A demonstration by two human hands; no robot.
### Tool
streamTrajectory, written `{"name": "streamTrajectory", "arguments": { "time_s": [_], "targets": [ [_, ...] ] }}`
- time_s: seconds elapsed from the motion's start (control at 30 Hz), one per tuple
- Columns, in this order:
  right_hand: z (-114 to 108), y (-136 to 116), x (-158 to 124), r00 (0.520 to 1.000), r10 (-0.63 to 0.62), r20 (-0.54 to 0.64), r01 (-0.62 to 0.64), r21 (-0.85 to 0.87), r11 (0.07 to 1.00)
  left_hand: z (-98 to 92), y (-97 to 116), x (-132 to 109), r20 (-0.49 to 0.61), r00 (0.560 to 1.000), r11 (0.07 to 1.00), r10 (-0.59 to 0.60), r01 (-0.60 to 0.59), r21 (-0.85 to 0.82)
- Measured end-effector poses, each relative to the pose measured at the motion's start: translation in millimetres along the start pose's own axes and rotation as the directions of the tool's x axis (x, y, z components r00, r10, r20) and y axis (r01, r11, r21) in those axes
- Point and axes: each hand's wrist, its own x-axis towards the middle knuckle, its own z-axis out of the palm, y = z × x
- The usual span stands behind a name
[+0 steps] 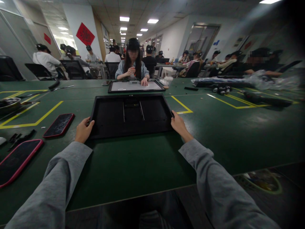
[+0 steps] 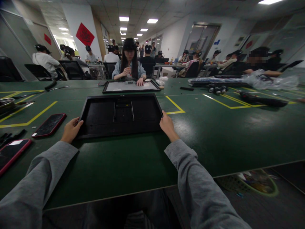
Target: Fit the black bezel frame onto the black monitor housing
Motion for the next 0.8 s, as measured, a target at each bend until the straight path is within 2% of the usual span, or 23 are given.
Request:
{"name": "streamTrajectory", "arguments": {
  "time_s": [0.43,0.8],
  "targets": [
    [4.2,4.5,2.7,1.000,-0.016,-0.008,0.016,-0.003,1.000,2.7,-9.4,4.5,-0.007,1.000,1.000,0.017,-0.017,0.008],
    [2.9,3.6,2.8,1.000,-0.003,0.002,0.003,0.010,1.000,2.4,-7.0,3.6,-0.010,1.000,1.000,-0.003,0.003,-0.018]
  ]
}}
